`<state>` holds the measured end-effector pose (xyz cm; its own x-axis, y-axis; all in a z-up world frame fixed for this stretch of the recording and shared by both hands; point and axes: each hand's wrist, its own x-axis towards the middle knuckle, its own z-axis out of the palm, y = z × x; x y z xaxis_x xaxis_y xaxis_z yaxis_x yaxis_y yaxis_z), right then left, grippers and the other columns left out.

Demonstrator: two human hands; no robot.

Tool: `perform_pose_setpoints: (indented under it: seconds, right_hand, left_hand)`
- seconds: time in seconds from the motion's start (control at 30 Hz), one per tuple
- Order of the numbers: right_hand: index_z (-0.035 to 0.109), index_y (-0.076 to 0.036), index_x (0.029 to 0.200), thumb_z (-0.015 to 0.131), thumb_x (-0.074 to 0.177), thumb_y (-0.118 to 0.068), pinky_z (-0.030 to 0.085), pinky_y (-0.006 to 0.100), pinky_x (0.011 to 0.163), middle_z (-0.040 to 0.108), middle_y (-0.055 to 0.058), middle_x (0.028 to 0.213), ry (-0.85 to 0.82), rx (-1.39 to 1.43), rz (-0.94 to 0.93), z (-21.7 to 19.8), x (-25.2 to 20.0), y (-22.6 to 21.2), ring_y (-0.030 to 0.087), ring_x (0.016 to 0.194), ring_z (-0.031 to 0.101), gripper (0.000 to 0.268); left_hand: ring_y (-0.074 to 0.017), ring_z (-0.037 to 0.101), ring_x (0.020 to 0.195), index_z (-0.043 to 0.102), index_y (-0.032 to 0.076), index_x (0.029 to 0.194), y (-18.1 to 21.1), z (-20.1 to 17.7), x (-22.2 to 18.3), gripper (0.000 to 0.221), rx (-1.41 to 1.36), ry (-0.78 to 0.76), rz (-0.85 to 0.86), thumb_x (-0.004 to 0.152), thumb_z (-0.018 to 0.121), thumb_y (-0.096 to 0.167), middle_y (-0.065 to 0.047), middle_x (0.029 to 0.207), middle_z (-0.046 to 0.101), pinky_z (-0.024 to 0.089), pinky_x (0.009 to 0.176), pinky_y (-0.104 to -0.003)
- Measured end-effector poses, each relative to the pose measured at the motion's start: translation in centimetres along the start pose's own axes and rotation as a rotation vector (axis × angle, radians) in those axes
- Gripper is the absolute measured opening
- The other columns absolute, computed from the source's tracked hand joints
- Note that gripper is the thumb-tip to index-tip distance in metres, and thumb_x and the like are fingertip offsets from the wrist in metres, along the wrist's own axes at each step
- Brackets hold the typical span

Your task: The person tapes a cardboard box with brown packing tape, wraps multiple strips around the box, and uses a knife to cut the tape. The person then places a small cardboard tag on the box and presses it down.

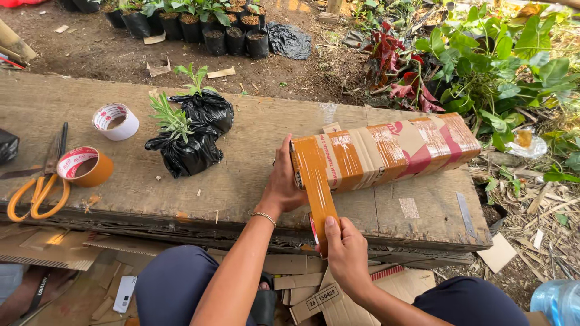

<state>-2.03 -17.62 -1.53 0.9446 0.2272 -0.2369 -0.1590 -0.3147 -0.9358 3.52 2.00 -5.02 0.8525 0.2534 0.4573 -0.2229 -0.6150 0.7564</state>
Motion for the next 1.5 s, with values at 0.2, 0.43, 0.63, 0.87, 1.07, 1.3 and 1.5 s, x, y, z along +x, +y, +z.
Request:
perform_pose_setpoints:
  seconds: [0.2, 0.43, 0.63, 0.87, 1.07, 1.3, 1.5]
  right_hand:
    - [0.067, -0.002, 0.091, 0.050, 0.102, -0.038, 0.051, 0.031, 0.051, 0.064, 0.004, 0.066, 0.006, 0.041, -0.008, -0.7, -0.2, -0.9, 0.012, 0.054, 0.064, 0.041]
    - [0.067, -0.002, 0.092, 0.044, 0.105, -0.039, 0.050, 0.029, 0.051, 0.068, 0.008, 0.061, -0.039, 0.049, -0.047, -1.6, -0.8, -1.6, 0.011, 0.052, 0.060, 0.046]
    - [0.065, -0.002, 0.094, 0.045, 0.103, -0.041, 0.050, 0.029, 0.048, 0.068, 0.009, 0.060, -0.089, 0.222, 0.031, -2.2, -0.7, -2.7, 0.012, 0.049, 0.060, 0.045]
    - [0.063, 0.000, 0.091, 0.051, 0.102, -0.041, 0.047, 0.028, 0.045, 0.066, 0.008, 0.061, -0.157, 0.280, 0.038, -2.7, 1.1, -4.1, 0.012, 0.048, 0.058, 0.045]
    - [0.067, -0.002, 0.095, 0.055, 0.099, -0.038, 0.049, 0.027, 0.046, 0.068, 0.005, 0.066, -0.184, 0.340, 0.075, -2.8, 1.9, -5.9, 0.009, 0.051, 0.060, 0.039]
    - [0.064, 0.000, 0.095, 0.055, 0.100, -0.037, 0.049, 0.030, 0.044, 0.066, 0.008, 0.063, -0.180, 0.336, 0.119, -2.5, 3.0, -6.3, 0.013, 0.047, 0.059, 0.038]
    - [0.062, 0.001, 0.107, 0.054, 0.102, -0.028, 0.056, 0.030, 0.061, 0.072, 0.008, 0.080, -0.207, 0.349, -0.129, -1.9, 3.6, -5.6, 0.013, 0.063, 0.067, 0.030]
  left_hand:
    - [-0.0435, 0.048, 0.135, 0.013, -0.006, 0.157, 1.0, -0.1, 0.4, 0.135, 0.004, 0.039, 0.005, 0.061, 0.097, 0.037, -0.028, 0.144, 0.045, 0.043, 0.112, -0.048]
    - [-0.0386, 0.051, 0.136, 0.029, -0.009, 0.153, 1.9, 0.1, -0.3, 0.117, -0.050, 0.041, -0.218, 0.065, 0.091, 0.036, -0.027, 0.143, 0.054, 0.042, 0.113, -0.042]
    - [-0.0335, 0.061, 0.127, 0.039, -0.007, 0.145, 3.6, -0.3, -0.4, 0.100, -0.152, -0.023, -0.379, 0.068, 0.087, 0.036, -0.024, 0.134, 0.063, 0.049, 0.104, -0.039]
    - [-0.0329, 0.069, 0.119, 0.037, -0.005, 0.143, 1.6, 1.0, 0.1, 0.102, -0.375, -0.101, -0.632, 0.063, 0.081, 0.041, -0.020, 0.126, 0.070, 0.056, 0.097, -0.041]
    - [-0.0528, 0.023, 0.148, 0.026, -0.015, 0.147, 0.7, 0.6, 0.7, 0.126, 0.367, 0.101, -0.114, 0.063, 0.093, 0.050, -0.045, 0.152, 0.035, 0.016, 0.115, -0.060]
    - [-0.0273, 0.065, 0.129, 0.073, 0.008, 0.125, 2.4, -1.6, 3.1, 0.057, -0.087, -0.170, -0.085, 0.074, 0.078, 0.034, -0.014, 0.130, 0.073, 0.027, 0.124, -0.052]
    - [-0.0163, 0.080, 0.095, 0.079, 0.007, 0.116, 1.3, -1.3, 3.4, 0.043, -0.245, -0.080, -0.243, 0.078, 0.077, 0.027, -0.013, 0.104, 0.083, 0.046, 0.112, -0.039]
